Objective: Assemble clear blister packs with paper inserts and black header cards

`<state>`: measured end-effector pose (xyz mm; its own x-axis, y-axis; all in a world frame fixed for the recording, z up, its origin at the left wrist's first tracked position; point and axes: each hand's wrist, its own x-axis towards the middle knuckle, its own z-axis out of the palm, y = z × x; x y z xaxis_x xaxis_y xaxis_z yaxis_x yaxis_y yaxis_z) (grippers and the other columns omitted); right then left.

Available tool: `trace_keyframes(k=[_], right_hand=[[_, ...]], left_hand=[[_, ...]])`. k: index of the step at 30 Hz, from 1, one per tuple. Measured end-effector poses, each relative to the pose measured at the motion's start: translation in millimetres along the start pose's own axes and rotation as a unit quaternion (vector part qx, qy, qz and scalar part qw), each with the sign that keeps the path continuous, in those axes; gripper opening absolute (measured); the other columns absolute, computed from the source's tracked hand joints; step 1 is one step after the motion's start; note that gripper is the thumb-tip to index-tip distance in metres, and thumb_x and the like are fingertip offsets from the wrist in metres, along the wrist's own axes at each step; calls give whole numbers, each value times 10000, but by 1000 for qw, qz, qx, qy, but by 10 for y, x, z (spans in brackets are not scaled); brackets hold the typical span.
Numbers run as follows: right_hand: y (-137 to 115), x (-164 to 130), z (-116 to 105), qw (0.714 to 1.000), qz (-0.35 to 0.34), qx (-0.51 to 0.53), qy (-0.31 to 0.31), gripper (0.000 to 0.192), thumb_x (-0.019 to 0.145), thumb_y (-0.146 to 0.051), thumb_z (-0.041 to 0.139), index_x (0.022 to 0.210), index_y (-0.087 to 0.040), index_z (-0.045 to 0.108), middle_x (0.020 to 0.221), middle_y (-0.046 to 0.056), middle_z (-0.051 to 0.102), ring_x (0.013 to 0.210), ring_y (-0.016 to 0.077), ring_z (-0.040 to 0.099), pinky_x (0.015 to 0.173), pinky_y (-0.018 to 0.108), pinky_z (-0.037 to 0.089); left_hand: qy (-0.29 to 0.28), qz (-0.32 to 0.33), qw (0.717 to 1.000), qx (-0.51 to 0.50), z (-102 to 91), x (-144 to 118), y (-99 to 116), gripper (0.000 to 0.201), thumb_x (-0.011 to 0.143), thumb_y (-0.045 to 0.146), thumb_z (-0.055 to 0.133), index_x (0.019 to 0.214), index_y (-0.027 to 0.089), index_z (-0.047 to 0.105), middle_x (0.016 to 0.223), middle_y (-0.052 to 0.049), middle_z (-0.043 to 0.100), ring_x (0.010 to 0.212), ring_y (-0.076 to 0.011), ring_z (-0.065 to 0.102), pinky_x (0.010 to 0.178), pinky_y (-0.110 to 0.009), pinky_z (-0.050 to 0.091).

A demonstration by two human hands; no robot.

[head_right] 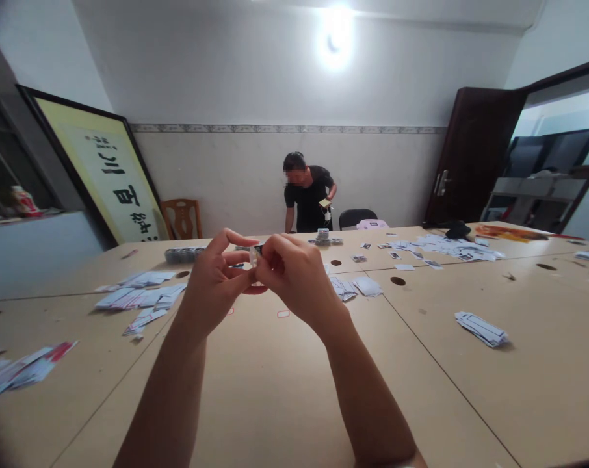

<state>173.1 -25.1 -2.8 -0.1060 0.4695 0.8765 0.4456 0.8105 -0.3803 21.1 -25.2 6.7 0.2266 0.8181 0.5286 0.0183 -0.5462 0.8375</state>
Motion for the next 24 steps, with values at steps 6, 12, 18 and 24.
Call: trace_keyframes(k=[6, 12, 18, 24], right_hand=[[8, 2, 22, 1000, 20, 2, 5, 213, 878, -206, 605, 749, -231, 439, 654, -48, 496, 568, 101, 487, 541, 261, 398], [20, 13, 6, 997, -33, -56, -49, 246, 952, -180, 492, 737, -226, 384, 709, -21, 504, 600, 107, 418, 551, 268, 347], [112, 48, 36, 998, -32, -41, -39, 238, 904, -115, 531, 717, -219, 426, 653, -39, 484, 599, 107, 404, 554, 255, 336], [162, 65, 72, 999, -32, -14, -23, 227, 882, -96, 560, 708, -207, 465, 653, -46, 495, 575, 89, 423, 540, 240, 336]], left_hand=[[41, 15, 998, 35, 45, -41, 16, 348, 766, 268, 806, 955, 224, 517, 814, 24, 681, 565, -124, 696, 581, -254, 644], [43, 12, 997, 61, 55, -12, -17, 346, 783, 299, 789, 949, 229, 494, 804, 18, 677, 578, -145, 704, 561, -268, 641], [-5, -9, 1000, -5, -48, 79, -110, 413, 746, 297, 832, 986, 236, 501, 812, 20, 685, 644, -152, 722, 658, -307, 660], [-21, -29, 998, -59, -76, 132, -160, 462, 708, 273, 865, 978, 224, 494, 812, 31, 689, 697, -167, 742, 694, -334, 663]])
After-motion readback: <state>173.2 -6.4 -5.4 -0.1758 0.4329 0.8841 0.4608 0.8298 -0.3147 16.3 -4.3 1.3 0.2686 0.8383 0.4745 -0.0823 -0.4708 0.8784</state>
